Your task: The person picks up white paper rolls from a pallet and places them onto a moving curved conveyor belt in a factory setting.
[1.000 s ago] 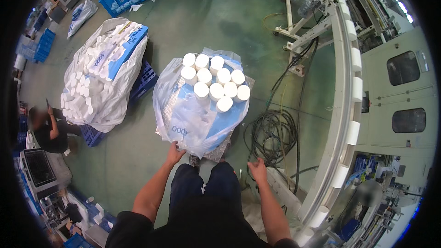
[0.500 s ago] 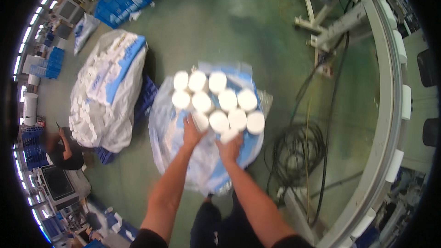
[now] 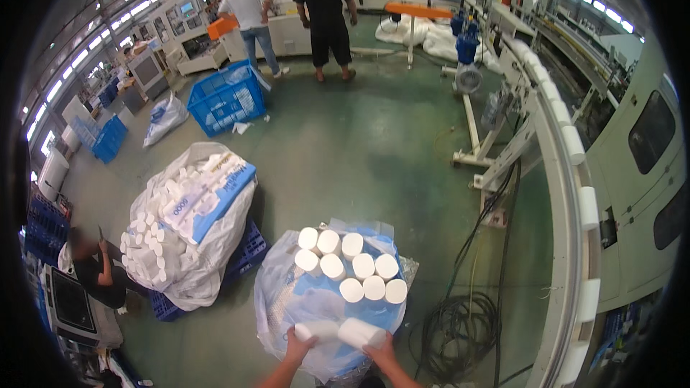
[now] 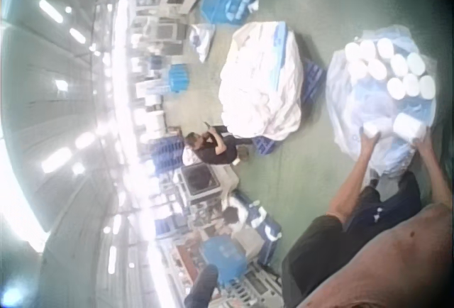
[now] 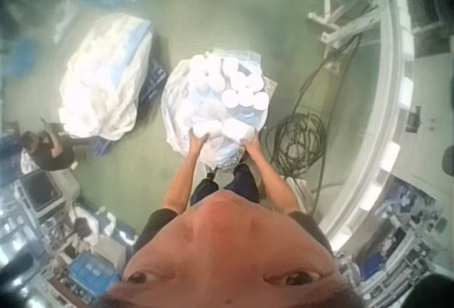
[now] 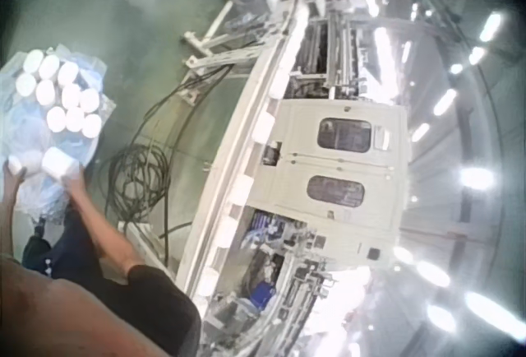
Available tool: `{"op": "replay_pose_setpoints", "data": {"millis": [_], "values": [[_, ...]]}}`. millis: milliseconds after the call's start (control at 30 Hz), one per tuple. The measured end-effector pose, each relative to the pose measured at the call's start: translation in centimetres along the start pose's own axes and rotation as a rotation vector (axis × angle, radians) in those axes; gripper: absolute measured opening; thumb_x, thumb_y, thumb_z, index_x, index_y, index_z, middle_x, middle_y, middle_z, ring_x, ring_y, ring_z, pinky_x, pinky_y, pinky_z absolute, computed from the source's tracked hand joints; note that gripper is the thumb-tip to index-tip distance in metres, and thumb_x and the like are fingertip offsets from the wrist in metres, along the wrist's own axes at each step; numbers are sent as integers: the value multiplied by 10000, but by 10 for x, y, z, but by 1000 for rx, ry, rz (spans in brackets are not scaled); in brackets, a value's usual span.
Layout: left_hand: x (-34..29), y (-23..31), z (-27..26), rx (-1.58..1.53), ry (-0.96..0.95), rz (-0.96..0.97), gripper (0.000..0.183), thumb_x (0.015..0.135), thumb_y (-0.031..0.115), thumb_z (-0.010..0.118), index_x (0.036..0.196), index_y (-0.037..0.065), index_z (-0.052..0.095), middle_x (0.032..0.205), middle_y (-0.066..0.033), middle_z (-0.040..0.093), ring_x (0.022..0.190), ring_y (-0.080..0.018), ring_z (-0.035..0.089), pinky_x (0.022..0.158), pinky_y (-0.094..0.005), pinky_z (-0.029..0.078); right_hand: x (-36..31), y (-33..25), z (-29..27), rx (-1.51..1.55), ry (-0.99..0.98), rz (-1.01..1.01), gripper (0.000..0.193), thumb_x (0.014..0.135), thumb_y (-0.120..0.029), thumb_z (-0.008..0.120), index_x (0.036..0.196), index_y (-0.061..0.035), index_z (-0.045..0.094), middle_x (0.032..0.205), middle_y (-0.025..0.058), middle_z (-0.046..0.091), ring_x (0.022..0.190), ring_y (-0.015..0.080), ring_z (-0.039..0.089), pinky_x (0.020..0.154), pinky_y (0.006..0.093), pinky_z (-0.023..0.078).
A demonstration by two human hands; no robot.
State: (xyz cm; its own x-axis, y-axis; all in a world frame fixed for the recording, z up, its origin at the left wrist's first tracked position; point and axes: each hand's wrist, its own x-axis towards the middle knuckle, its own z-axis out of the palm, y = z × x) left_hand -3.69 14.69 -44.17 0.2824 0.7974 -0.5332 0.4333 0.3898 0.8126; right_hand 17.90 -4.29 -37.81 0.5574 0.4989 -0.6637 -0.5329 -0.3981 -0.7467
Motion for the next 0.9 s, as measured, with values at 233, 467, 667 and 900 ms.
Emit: {"op": "replay_pose_setpoints", "data": {"millis": [233, 467, 667, 900], "values": [[-128, 53, -81, -297, -293, 10, 983, 768, 81, 830, 1523, 34, 202, 1412, -207, 415, 1281, -329, 498, 950, -443, 543, -163, -44, -14, 191, -207, -288, 611, 900, -184, 649, 1431, -3, 408, 1303, 181, 564, 1211, 272, 555, 1022, 386, 452], [-174, 106, -121, 235, -306, 683, 1148, 645, 158, 905, 1547, 27, 207, 1515, -196, 345, 1411, -322, 363, 1171, -436, 324, -268, -71, 27, 50, -225, -363, 1073, 767, -8, 685, 1601, -98, 16, 1560, 152, 291, 1448, 289, 308, 1170, 411, 301], [-229, 168, -136, 67, -474, 623, 1067, 693, 35, 817, 1558, 65, 193, 1508, -171, 329, 1387, -321, 384, 1114, -449, 408, -335, -81, 55, 204, 109, -330, 890, 850, -100, 693, 1575, -71, 180, 1481, 148, 420, 1326, 281, 455, 1096, 395, 387], [-286, 212, -126, -285, -807, 423, 1050, 719, 37, 773, 1575, 116, 170, 1518, -147, 326, 1353, -306, 434, 1090, -444, 430, -436, -40, -4, 801, 47, -556, 793, 848, -195, 667, 1540, -80, 296, 1461, 134, 477, 1309, 327, 505, 1063, 520, 434]]}}
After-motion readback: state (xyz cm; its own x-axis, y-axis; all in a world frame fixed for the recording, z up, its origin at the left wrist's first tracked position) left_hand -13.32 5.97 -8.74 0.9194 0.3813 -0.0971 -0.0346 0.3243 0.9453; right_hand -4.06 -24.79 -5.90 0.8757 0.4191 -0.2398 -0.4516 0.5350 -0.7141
